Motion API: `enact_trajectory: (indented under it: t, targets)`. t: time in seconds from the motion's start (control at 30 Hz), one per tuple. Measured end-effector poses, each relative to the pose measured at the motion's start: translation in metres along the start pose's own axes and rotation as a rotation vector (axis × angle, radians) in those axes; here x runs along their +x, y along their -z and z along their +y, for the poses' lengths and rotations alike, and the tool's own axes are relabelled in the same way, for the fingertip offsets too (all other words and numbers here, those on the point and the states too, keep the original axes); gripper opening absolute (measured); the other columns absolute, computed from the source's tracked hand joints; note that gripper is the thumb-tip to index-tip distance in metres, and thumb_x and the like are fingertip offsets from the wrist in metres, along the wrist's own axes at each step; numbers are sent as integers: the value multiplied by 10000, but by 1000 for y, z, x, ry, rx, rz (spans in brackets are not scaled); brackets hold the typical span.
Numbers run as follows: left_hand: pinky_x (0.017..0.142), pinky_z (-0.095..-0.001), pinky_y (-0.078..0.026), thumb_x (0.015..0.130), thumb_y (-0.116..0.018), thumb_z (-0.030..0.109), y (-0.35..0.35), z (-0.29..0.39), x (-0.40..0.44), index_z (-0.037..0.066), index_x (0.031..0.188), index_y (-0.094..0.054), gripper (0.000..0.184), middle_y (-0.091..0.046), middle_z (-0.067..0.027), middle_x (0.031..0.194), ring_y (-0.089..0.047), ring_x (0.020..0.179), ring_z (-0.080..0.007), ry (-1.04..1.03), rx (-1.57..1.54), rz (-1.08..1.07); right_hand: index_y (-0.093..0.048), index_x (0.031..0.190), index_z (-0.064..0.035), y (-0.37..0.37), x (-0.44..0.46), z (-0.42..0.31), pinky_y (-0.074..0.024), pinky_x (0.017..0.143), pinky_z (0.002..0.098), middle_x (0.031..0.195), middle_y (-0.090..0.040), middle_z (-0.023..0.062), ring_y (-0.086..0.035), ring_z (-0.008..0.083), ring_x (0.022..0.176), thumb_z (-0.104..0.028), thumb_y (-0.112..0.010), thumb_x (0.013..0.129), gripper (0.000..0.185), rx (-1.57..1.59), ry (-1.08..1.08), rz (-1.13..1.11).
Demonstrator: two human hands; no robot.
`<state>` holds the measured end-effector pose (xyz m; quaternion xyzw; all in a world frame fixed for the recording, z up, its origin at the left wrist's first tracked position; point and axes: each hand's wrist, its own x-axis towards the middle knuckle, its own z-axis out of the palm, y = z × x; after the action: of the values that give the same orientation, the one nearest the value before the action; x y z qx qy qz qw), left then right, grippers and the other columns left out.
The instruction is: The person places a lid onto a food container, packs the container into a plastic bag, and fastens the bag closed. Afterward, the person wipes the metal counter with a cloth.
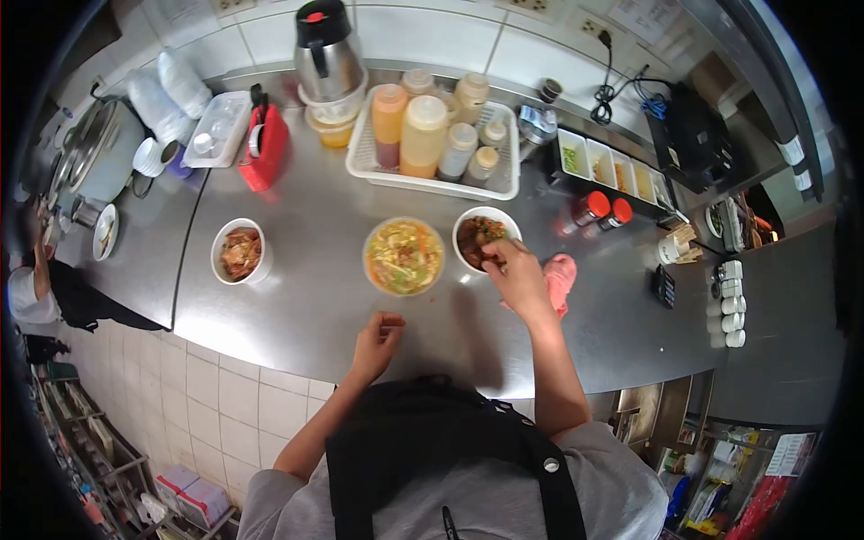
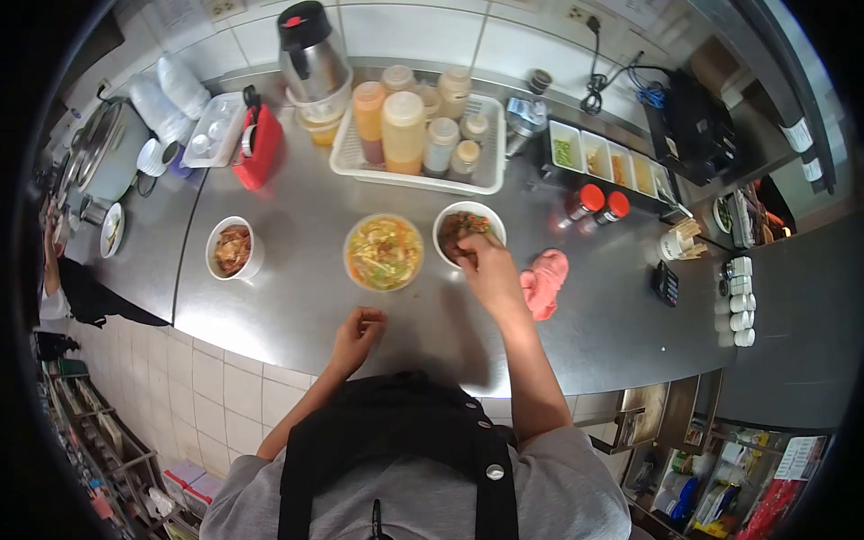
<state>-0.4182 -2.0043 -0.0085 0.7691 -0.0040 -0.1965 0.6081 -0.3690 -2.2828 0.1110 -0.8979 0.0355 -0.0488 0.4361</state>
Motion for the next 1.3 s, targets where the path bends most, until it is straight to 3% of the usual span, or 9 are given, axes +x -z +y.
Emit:
enact_trajectory:
  t: [0.17, 0.27, 0.33, 0.37, 0.43, 0.53, 0.7, 0.87, 1.3]
  targets:
    - [781, -295, -524, 925, -577, 87, -76, 18, 2, 22, 1087, -594, 176, -674, -79, 1046, -653, 926, -158, -58, 31, -130, -680, 1007, -32, 13, -55, 159, -520, 807, 441, 1119, -578, 170, -639, 339, 919, -33, -683, 773, 233, -760, -23, 225]
    - [792, -313, -529, 928, -574, 88, -115, 38, 4, 13, 1058, -604, 153, -683, -87, 1011, -668, 931, -181, -77, 81, -215, -684, 998, -18, 30, -54, 211, -527, 817, 429, 1193, -547, 165, -642, 325, 952, -33, -686, 754, 244, -540, -25, 245]
    - [796, -320, -530, 929, -573, 85, -139, 41, 3, 11, 1042, -610, 140, -688, -89, 994, -673, 928, -190, -82, 73, -202, -694, 997, -34, 48, -42, 208, -523, 850, 409, 1150, -596, 160, -641, 297, 997, -31, -683, 753, 244, 721, -337, 97]
    - [800, -328, -531, 929, -572, 81, -146, 43, 5, 9, 1025, -616, 129, -692, -91, 977, -679, 925, -200, -92, 61, -189, -694, 997, -34, 66, -31, 202, -523, 850, 409, 1150, -596, 160, -641, 297, 997, -31, -683, 753, 244, 727, -329, 93]
    - [797, -323, -532, 928, -573, 75, -156, 46, 4, 9, 1020, -619, 122, -691, -103, 973, -681, 917, -206, -98, 76, -148, -682, 1046, -13, 112, 2, 196, -523, 854, 370, 1139, -626, 152, -670, 306, 919, -65, -651, 797, 257, -285, -123, -608]
    - [819, -331, -530, 911, -583, 55, -159, 37, -5, 11, 1027, -624, 131, -681, -134, 1002, -673, 951, -237, -82, 181, -17, -694, 1030, -36, 156, 71, 179, -522, 819, 370, 935, -708, 149, -673, 277, 926, -149, -668, 780, 276, -437, 240, -381]
    - [903, -378, -506, 842, -595, 14, -138, 20, 4, 22, 1078, -631, 239, -625, -166, 1162, -604, 1101, -304, -425, 702, 386, -718, 876, -52, 182, 246, 231, -513, 803, 457, 874, -683, 209, -662, 383, 873, -179, -619, 802, 177, -571, 109, 192]
    - [902, -382, -517, 811, -570, 88, -130, 10, 29, 55, 1146, -600, 338, -563, -105, 1251, -554, 1120, -311, -495, 1271, 460, -720, 1038, -85, 152, 283, 271, -505, 901, 419, 1029, -680, 200, -648, 363, 990, -120, -612, 788, 274, -640, 56, 67]
    - [768, -394, -540, 847, -603, 125, -124, 5, 16, 83, 942, -610, 104, -564, -83, 988, -586, 927, -290, -415, 962, 359, -741, 930, -95, 133, 289, 282, -519, 881, 424, 982, -686, 205, -662, 364, 953, -41, -617, 724, 246, -759, -36, -30]
